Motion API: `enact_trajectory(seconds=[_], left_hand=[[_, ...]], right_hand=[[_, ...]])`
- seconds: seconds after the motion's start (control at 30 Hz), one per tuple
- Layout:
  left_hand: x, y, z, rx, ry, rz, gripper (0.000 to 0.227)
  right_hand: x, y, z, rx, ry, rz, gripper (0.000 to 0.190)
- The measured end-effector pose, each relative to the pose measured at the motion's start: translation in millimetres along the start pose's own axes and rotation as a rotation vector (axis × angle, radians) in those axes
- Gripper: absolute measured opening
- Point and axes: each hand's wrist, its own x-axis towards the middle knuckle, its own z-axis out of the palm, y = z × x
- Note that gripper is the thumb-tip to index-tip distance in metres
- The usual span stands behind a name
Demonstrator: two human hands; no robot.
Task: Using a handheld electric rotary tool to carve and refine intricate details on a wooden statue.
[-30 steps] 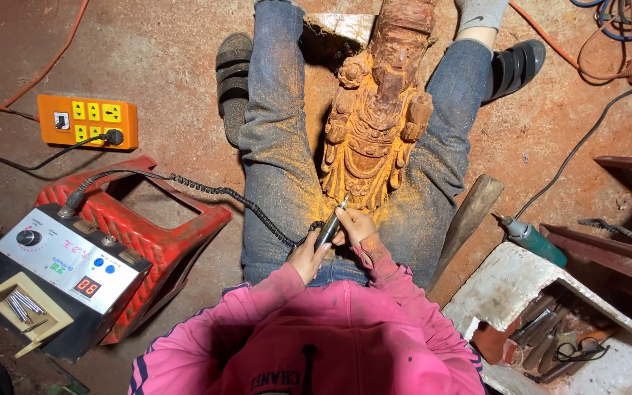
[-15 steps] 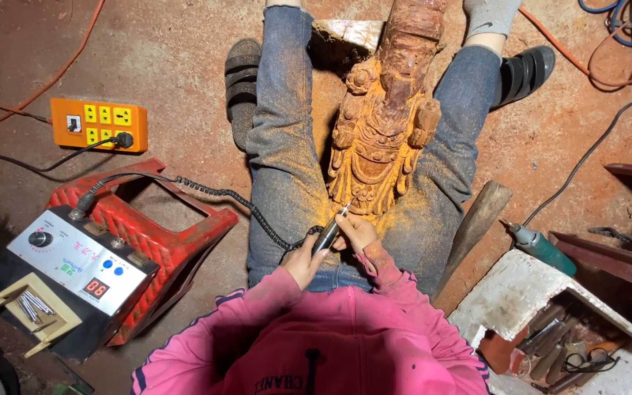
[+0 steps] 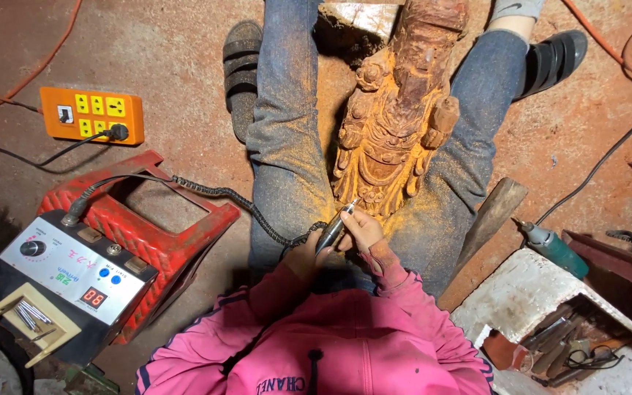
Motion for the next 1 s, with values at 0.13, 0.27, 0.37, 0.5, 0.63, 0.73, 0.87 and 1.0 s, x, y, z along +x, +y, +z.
enact_trajectory(seconds=[0.13, 0.27, 0.37, 0.5, 0.63, 0.73, 0.87, 1.0], left_hand=[[6, -14, 0, 0.009, -0.056, 0.000, 0.068], [-7, -3, -40, 0.139, -0.066, 0.012, 0.064], [-17, 17, -68, 0.239, -0.010, 0.026, 0.048], [7, 4, -69, 0.239, -0.077, 0.038, 0.040], [27, -6, -61, 0.301, -0.136, 0.001, 0.044], [15, 9, -74, 0.302, -0.143, -0.014, 0.044], [19, 6, -71, 0.326, -0.150, -0.023, 0.044], [17, 5, -69, 0.362, -0.104, -0.020, 0.043]], right_hand=[[1, 2, 1, -0.010, -0.028, 0.034, 0.038], [-11, -23, 16, 0.010, -0.031, 0.097, 0.037], [-3, -10, 13, 0.078, -0.006, 0.088, 0.037], [-2, -9, 15, 0.155, 0.035, 0.055, 0.043], [-7, -9, 17, 0.211, 0.050, 0.037, 0.047], [5, 11, 9, 0.267, 0.034, 0.038, 0.046], [11, 21, 7, 0.302, 0.047, 0.044, 0.045], [8, 14, 8, 0.320, 0.024, 0.047, 0.042]])
